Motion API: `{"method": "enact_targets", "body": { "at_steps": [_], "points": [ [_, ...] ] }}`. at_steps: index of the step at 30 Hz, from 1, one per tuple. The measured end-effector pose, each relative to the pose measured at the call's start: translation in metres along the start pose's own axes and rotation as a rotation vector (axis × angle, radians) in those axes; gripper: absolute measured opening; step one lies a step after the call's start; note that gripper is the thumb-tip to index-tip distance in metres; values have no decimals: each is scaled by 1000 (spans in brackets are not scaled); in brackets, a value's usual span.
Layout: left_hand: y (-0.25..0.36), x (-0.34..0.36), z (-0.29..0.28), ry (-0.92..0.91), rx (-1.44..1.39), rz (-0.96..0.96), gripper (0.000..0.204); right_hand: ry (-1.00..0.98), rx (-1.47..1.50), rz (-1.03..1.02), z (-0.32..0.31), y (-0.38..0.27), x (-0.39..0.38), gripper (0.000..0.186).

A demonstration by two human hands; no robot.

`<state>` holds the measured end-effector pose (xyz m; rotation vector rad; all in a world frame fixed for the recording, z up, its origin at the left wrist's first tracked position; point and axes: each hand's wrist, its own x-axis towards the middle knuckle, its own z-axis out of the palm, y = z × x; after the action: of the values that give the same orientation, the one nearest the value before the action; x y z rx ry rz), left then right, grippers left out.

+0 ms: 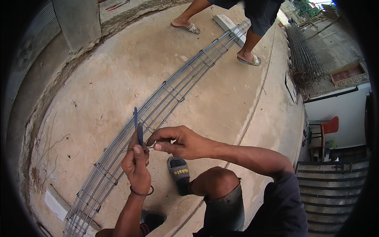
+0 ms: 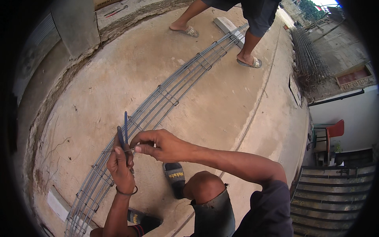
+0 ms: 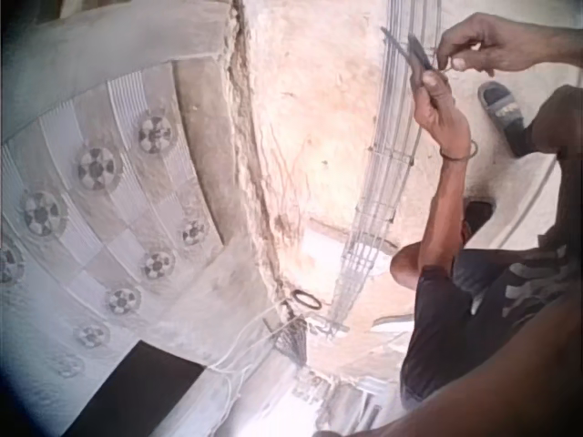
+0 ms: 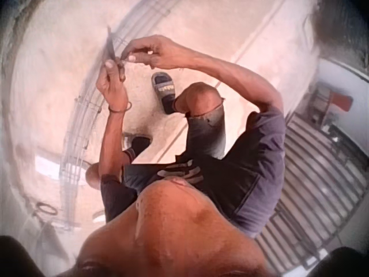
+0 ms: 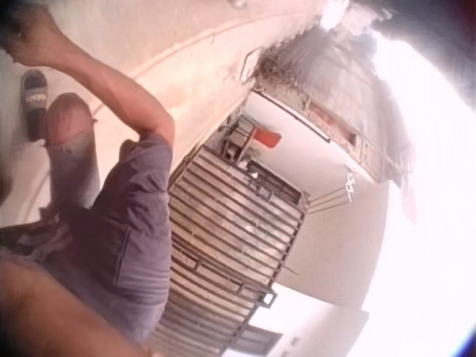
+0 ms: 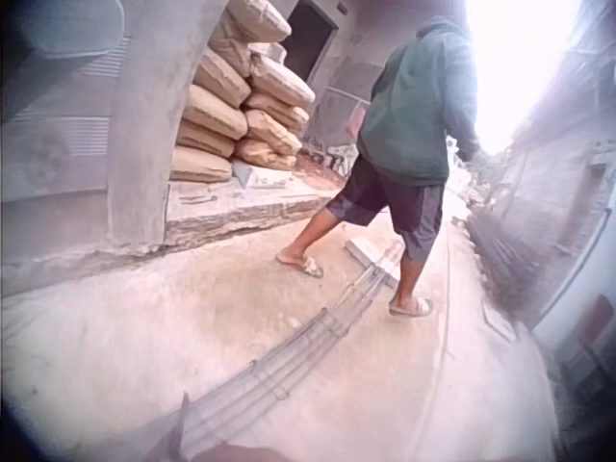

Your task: The person prepares a rebar frame by tying lengths of rebar together using wire and pliers.

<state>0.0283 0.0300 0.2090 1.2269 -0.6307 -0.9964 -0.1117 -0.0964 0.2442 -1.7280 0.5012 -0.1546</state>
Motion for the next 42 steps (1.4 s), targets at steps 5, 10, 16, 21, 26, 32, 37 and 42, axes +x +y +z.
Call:
{"method": "enact_targets", "body": {
  "at_steps": [5,10,16,21,26,32,37,42],
  "points": [
    [79,-28,38,1,-84,-155,44,184,373,355,-14,-41,-45,38],
    [179,-64,91,-608,172,-110,26,-109,941,839,-23,-108,-126,76],
    [258,-103,188,-1101,63,-98,19,-123,1983,600,5,-178,-254,85],
    [276,-116,271,-1243,72,-36,18,14,1904,600,-60,-234,-290,65],
    [281,-98,339,-1412,175,-32,15,229,1696,831,-160,-259,-307,41],
    [292,-49,425,-1177,287,202,21,322,1344,892,-261,-244,-316,27],
    [313,43,480,-811,464,170,41,691,742,772,-362,-188,-302,21],
    [273,155,499,-433,720,-24,25,795,106,762,-480,-118,-299,23]
  ]
}}
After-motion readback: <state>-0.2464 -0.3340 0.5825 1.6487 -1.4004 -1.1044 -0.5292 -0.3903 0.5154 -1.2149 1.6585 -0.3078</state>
